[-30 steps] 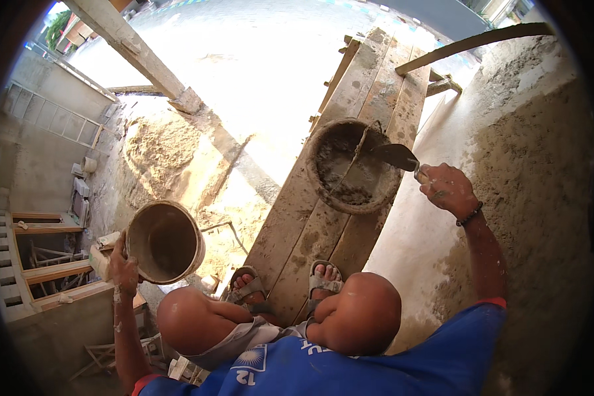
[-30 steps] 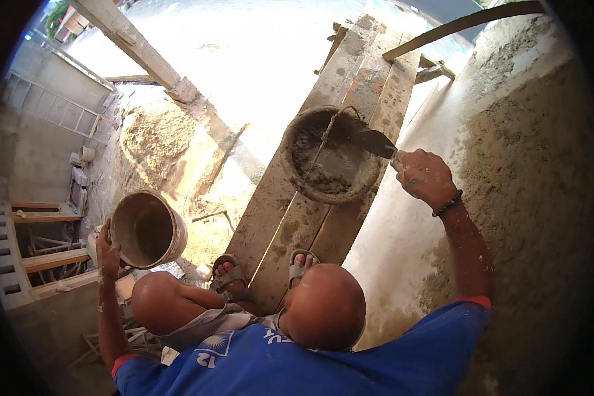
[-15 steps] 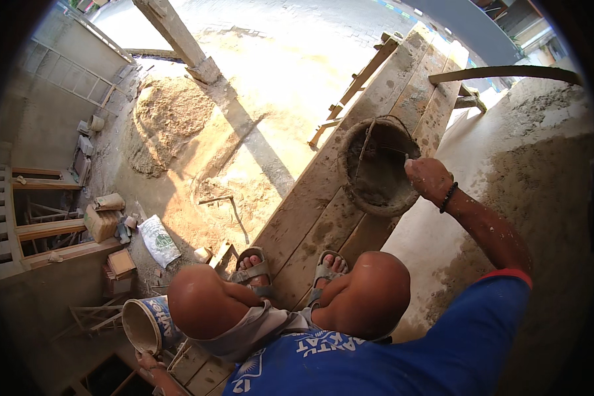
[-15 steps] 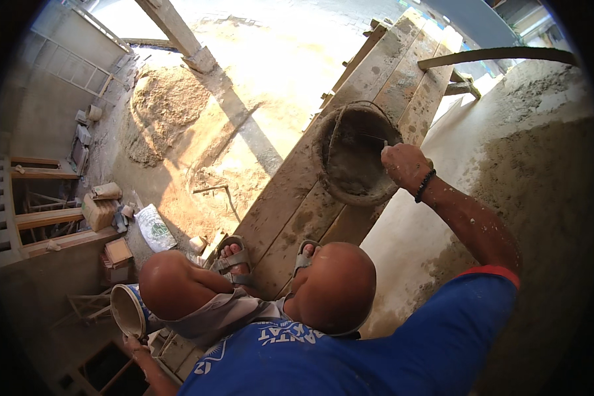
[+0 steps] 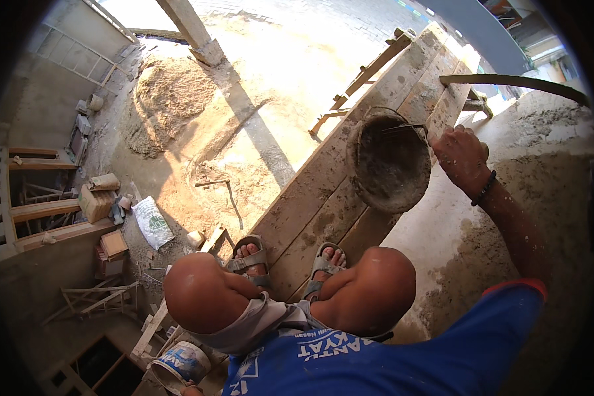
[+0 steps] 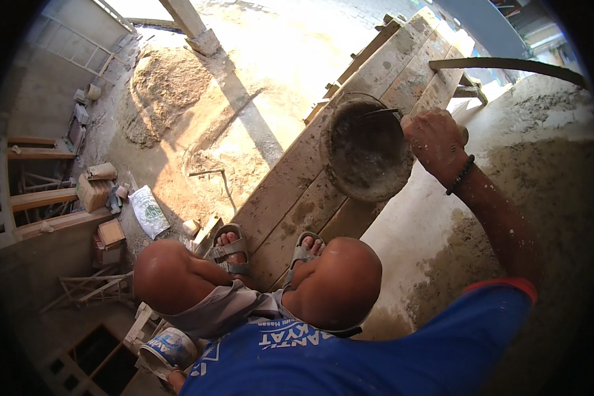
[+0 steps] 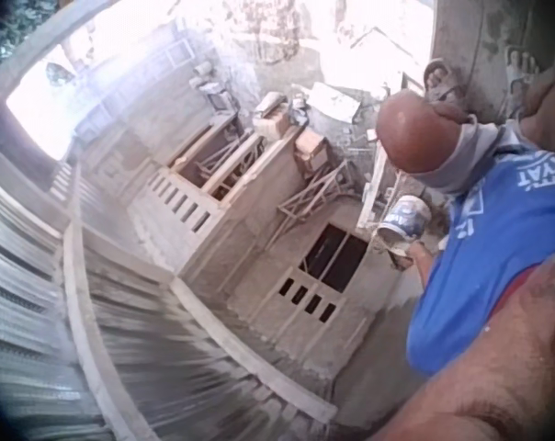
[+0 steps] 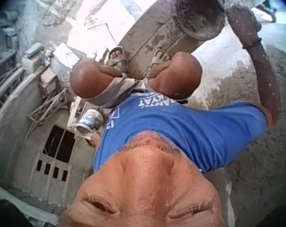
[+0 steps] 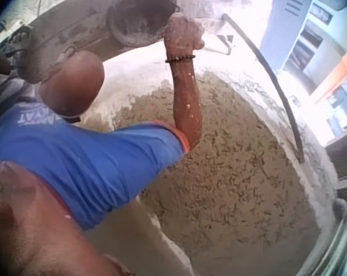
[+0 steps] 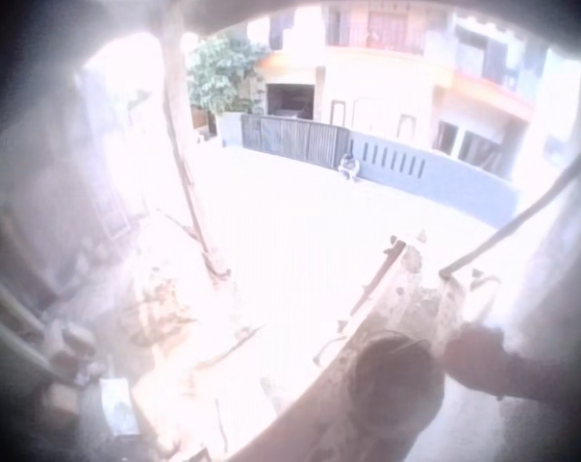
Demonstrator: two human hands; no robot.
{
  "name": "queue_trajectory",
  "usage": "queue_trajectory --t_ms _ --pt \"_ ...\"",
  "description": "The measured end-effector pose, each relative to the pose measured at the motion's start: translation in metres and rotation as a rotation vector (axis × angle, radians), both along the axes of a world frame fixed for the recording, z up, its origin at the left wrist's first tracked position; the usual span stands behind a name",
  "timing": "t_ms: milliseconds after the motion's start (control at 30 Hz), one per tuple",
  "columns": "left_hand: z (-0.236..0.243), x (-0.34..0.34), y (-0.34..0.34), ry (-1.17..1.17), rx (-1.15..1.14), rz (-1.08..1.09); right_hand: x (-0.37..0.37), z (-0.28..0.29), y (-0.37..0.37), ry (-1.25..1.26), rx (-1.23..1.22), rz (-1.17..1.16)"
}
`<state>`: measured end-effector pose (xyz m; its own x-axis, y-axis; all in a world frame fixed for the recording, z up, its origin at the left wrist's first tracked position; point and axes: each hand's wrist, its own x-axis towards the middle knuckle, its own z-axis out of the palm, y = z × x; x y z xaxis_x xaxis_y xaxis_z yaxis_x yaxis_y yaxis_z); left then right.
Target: The person uses a wooden straightedge to level wet plaster on a wall and then uses a trowel to scoop mortar from a bucket and apply it to fill gaps in the wall surface.
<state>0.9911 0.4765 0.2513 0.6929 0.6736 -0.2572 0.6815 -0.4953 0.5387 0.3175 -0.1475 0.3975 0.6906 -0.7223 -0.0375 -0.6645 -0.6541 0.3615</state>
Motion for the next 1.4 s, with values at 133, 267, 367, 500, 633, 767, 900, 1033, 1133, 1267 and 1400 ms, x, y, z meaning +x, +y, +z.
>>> queue_trajectory --t_ms 133,267,367,500,633,767,900,1033,1133,1267,1400 --pt "0.003 -0.015 0.007 0.014 -0.005 0.019 0.047 -0.038 -0.045 0.305 0.126 -0.082" --pt "-0.011 -0.017 0.002 0.040 -0.022 0.010 0.047 -0.118 -0.045 0.339 0.178 0.041" --pt "-0.013 -0.020 0.004 0.053 -0.029 0.016 0.051 -0.129 -0.022 0.526 0.004 -0.031" --pt "-0.013 -0.022 0.004 0.051 -0.012 0.008 0.039 -0.112 0.012 0.434 0.154 -0.081" --pt "-0.021 -0.018 0.001 0.040 -0.013 -0.009 0.037 -0.095 0.033 0.471 0.254 -0.168" --pt "-0.016 0.002 -0.022 0.009 0.001 -0.055 0.024 -0.085 0.060 0.460 0.198 -0.234" --pt "0.025 0.059 -0.050 -0.224 0.179 -0.166 0.012 -0.044 0.060 0.041 0.351 -0.270" --pt "0.106 0.146 -0.122 -0.732 0.394 -0.548 0.030 0.000 0.069 -0.001 0.519 -0.387" --pt "0.106 0.183 -0.273 -0.827 0.082 -1.065 0.023 -0.058 0.073 -0.008 0.595 -0.413" --pt "0.135 0.066 -0.492 -0.524 -0.474 -1.697 0.029 -0.091 0.055 -0.016 0.537 -0.397" --pt "0.169 -0.115 -0.597 -0.308 -0.272 -2.274 0.021 -0.093 0.049 -0.089 0.437 -0.543"
